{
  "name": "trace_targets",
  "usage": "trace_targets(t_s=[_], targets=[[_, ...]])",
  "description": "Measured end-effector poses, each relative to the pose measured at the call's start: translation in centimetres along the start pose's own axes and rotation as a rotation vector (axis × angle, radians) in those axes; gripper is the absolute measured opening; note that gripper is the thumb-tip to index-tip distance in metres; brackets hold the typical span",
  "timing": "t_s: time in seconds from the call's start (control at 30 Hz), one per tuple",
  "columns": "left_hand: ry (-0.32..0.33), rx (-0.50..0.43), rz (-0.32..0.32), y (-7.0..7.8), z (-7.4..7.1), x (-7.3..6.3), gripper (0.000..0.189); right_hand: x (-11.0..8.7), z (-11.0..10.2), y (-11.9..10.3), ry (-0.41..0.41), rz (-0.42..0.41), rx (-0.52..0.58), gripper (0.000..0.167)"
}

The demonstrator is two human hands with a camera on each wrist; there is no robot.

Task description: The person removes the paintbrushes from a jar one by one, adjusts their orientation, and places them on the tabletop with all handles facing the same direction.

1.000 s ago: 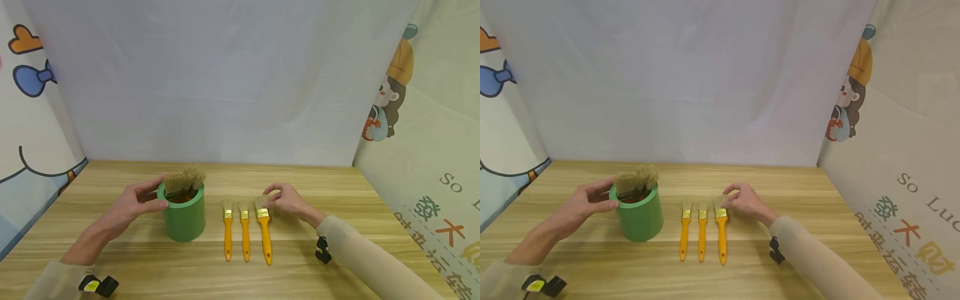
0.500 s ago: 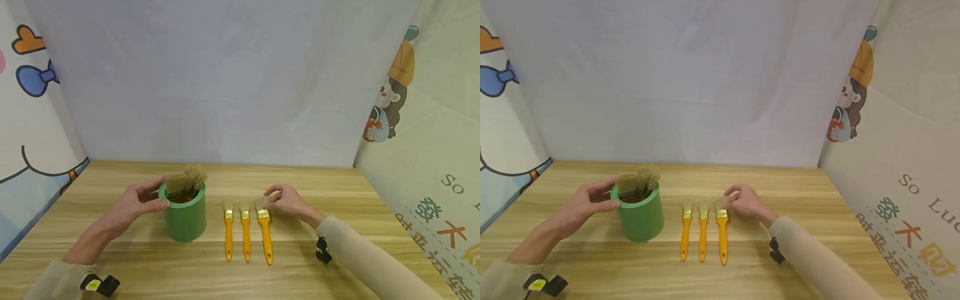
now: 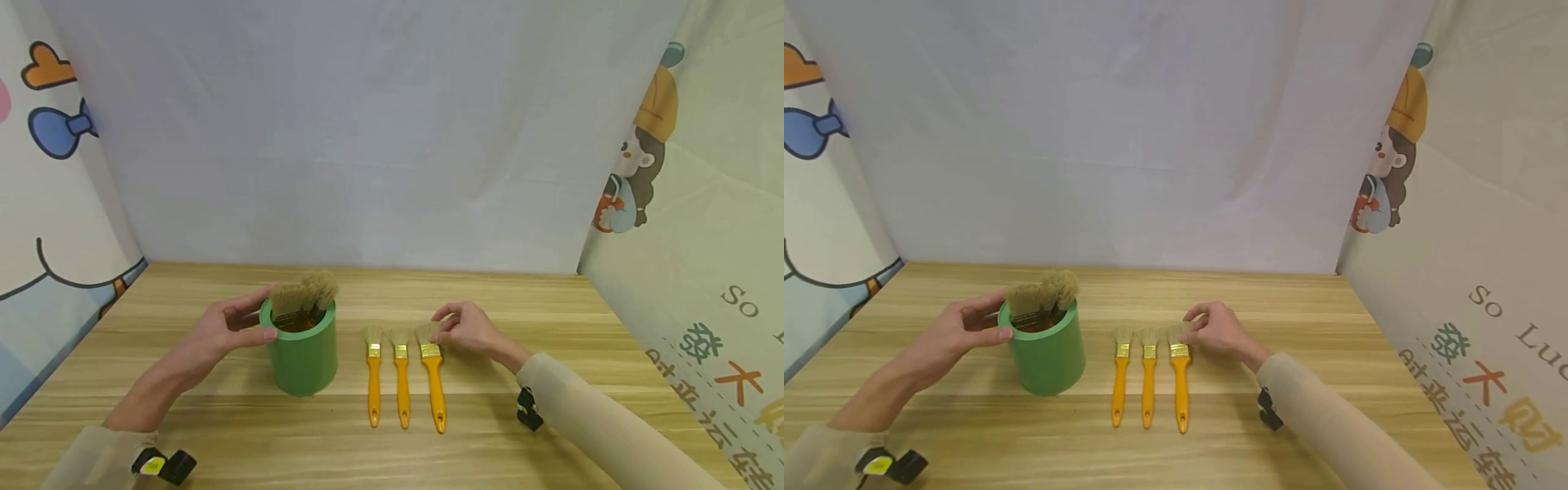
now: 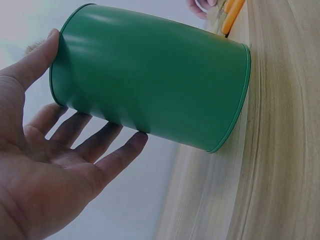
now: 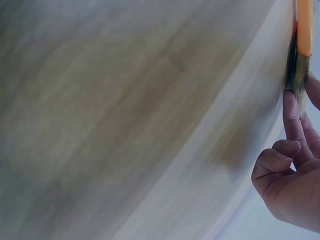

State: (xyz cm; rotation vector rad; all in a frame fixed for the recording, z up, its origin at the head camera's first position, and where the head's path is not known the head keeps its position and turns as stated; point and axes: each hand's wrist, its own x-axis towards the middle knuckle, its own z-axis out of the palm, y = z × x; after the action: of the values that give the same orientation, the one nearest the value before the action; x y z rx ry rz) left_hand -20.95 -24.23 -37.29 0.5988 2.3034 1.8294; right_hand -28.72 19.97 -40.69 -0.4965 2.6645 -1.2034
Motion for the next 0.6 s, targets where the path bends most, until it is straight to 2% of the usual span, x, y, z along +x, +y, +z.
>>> trace_targets(t_s=[0.6], targets=[[0.005,-0.002,0.019,0.18,0.08,-0.08,0.071,0.22,-0.28,0.54,-0.007,-0.057,-0.06,0.033]])
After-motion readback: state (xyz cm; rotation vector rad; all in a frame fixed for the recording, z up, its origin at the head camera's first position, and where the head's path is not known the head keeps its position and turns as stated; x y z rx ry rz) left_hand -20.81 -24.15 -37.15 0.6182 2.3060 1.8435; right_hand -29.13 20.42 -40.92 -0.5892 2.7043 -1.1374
